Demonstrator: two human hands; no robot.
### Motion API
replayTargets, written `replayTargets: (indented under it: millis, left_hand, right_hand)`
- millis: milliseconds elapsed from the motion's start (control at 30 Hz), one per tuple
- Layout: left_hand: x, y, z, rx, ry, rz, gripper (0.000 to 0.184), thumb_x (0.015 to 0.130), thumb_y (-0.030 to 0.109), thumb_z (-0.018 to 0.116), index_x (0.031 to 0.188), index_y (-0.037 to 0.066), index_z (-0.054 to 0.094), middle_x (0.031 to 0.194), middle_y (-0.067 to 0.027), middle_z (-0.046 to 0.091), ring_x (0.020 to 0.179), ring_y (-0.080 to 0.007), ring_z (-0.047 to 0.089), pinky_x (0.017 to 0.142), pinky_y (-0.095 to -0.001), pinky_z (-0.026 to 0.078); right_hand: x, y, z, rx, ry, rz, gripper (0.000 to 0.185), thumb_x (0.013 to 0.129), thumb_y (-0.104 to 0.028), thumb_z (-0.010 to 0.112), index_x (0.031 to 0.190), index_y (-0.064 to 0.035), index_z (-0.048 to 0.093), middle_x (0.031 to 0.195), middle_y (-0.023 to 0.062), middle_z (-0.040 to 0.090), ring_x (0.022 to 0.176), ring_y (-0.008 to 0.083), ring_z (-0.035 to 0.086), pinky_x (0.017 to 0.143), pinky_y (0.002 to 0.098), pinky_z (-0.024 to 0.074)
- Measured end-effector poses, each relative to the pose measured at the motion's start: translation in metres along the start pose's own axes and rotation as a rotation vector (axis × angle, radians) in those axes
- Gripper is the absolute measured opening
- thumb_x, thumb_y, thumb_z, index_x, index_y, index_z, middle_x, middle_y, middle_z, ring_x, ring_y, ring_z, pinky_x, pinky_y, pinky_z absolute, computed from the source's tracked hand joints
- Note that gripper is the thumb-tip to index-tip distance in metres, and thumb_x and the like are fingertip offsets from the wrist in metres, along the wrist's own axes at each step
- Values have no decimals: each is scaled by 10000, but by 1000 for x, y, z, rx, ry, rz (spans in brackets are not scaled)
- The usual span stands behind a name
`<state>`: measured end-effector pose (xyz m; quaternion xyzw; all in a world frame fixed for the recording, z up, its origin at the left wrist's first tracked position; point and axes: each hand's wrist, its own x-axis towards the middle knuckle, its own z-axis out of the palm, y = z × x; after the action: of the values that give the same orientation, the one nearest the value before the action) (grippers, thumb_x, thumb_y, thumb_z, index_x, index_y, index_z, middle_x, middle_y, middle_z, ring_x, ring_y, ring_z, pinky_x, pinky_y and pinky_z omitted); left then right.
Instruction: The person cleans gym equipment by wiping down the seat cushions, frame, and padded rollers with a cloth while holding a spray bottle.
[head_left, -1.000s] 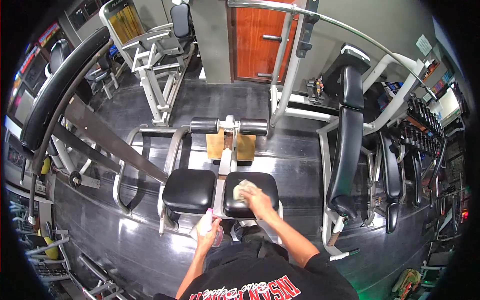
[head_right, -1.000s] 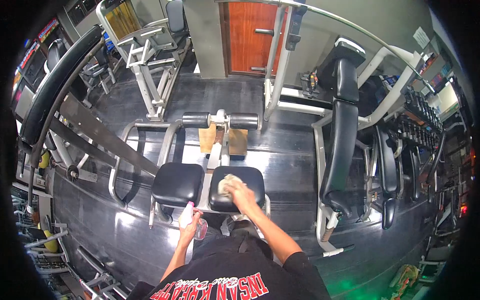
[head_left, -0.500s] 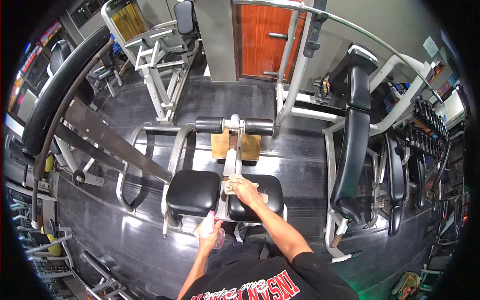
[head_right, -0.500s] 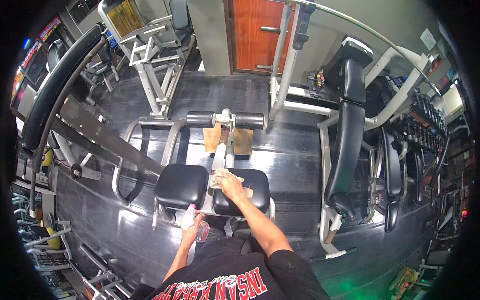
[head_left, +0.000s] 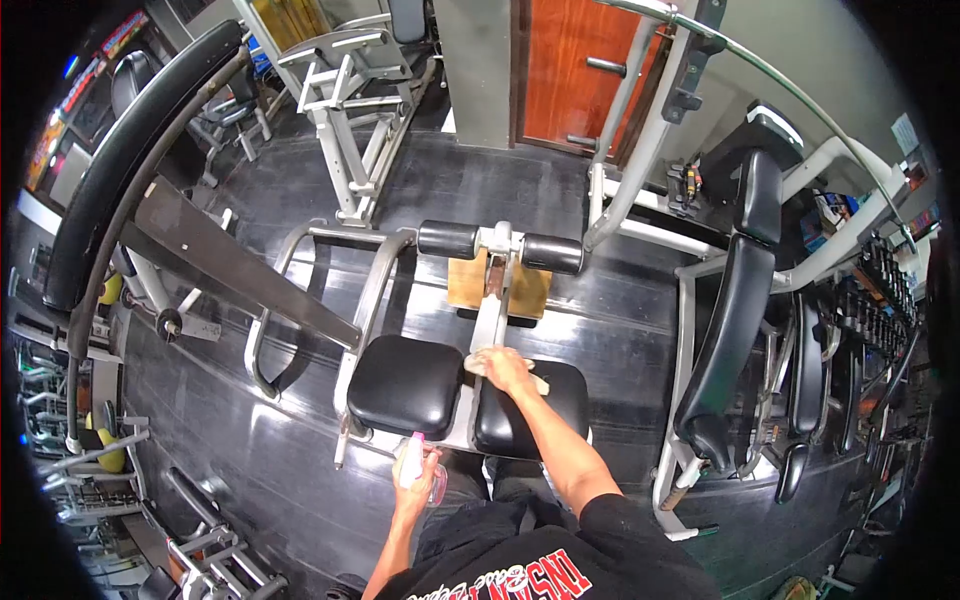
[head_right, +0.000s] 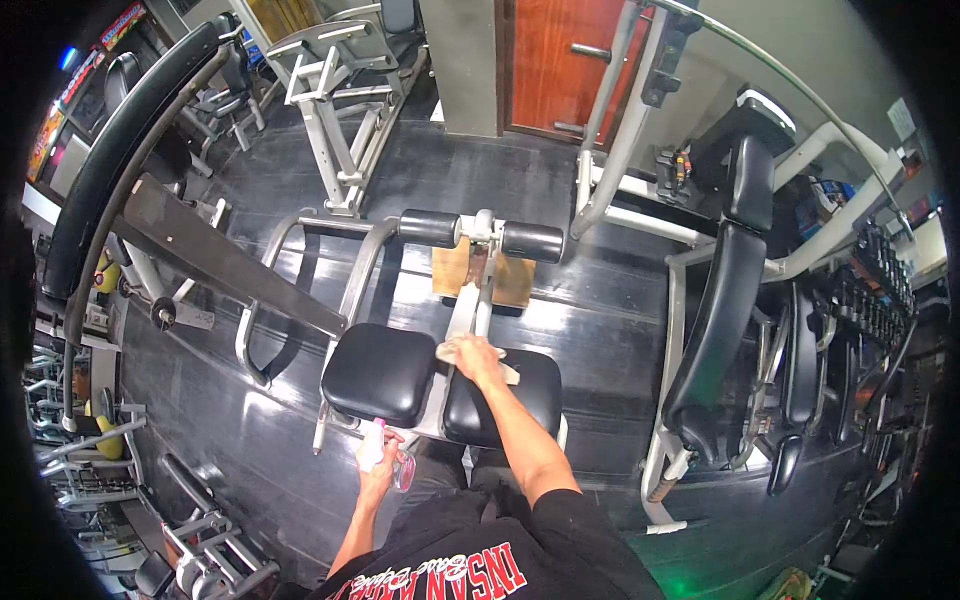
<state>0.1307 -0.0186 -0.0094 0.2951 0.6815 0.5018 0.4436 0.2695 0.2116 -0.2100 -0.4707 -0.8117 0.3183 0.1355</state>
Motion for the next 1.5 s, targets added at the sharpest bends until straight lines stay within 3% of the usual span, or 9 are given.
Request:
replayTargets:
  millis: [267, 600, 867, 933, 967, 1067, 1233, 1333, 1500]
  left_hand:
    - [-1, 2, 4, 83, -3, -45, 141, 880, 94, 607, 971, -9, 572, 848, -88, 644, 590, -97, 572, 567, -247, 479]
    - [-1, -6, 3, 72, 21, -127, 138, 867, 66, 623, 975, -9, 580, 827, -90, 656, 606, -89, 579, 560, -238, 490]
    - [-4, -10, -4, 98, -7, -159, 112, 877, 56, 583, 959, -19, 569, 837, -83, 643, 581, -94, 570, 567, -249, 479]
    - [-5, -11, -2, 113, -18, -157, 112, 876, 57, 585, 957, -19, 568, 839, -82, 644, 581, -94, 571, 569, -249, 480]
    - [-5, -12, -2, 117, -23, -166, 117, 874, 62, 590, 955, -20, 568, 840, -83, 644, 583, -95, 572, 571, -249, 481]
    - [-5, -8, -1, 116, -48, -163, 126, 872, 73, 597, 952, -20, 567, 840, -84, 644, 585, -98, 575, 575, -251, 481]
    - [-9, -2, -7, 113, -64, -136, 134, 876, 82, 594, 955, -22, 564, 842, -90, 642, 585, -101, 575, 575, -255, 481]
    - [-14, -12, -14, 72, -52, -188, 104, 867, 57, 617, 944, -3, 582, 823, -57, 636, 592, -79, 559, 572, -238, 476]
    - [-12, -21, -22, 125, -114, -132, 133, 875, 86, 615, 963, -6, 577, 850, -71, 639, 594, -89, 566, 564, -244, 478]
  right_hand:
    - [26, 12, -72, -232, -473, 483, 311, 825, -307, 583, 1072, -142, 675, 1136, 144, 631, 1075, 276, 601, 908, 417, 477]
    - [84, 70, 27, -39, -857, -126, 388, 880, -330, 469, 1159, -111, 626, 1255, 104, 570, 1173, 289, 522, 1007, 386, 405]
    - [43, 144, -52, 94, -1045, 512, 444, 862, -431, 516, 1241, -212, 589, 1283, 36, 566, 1134, 217, 536, 944, 376, 420]
    - [21, 177, -56, 300, -968, 592, 409, 875, -400, 510, 1257, -270, 576, 1278, 9, 571, 1116, 192, 540, 932, 346, 425]
    - [15, 191, -53, 315, -964, 681, 273, 859, -170, 519, 1094, -178, 657, 985, -18, 642, 837, 121, 570, 692, 313, 466]
    - [2, 182, -61, 425, -791, 726, 379, 886, -403, 532, 1181, -182, 622, 1084, 33, 644, 951, 147, 577, 833, 324, 458]
    - [-26, 234, -69, 589, -781, 775, 278, 875, -375, 575, 981, -141, 680, 786, 0, 651, 677, 140, 590, 596, 336, 473]
    - [-69, 196, -118, 858, -615, 1013, 295, 830, -11, 472, 1035, -150, 632, 776, 7, 628, 588, 131, 583, 491, 320, 492]
    - [-160, 191, -78, 1363, -218, 724, 299, 916, -79, 476, 1204, -54, 554, 1026, 47, 633, 861, 141, 614, 767, 332, 520]
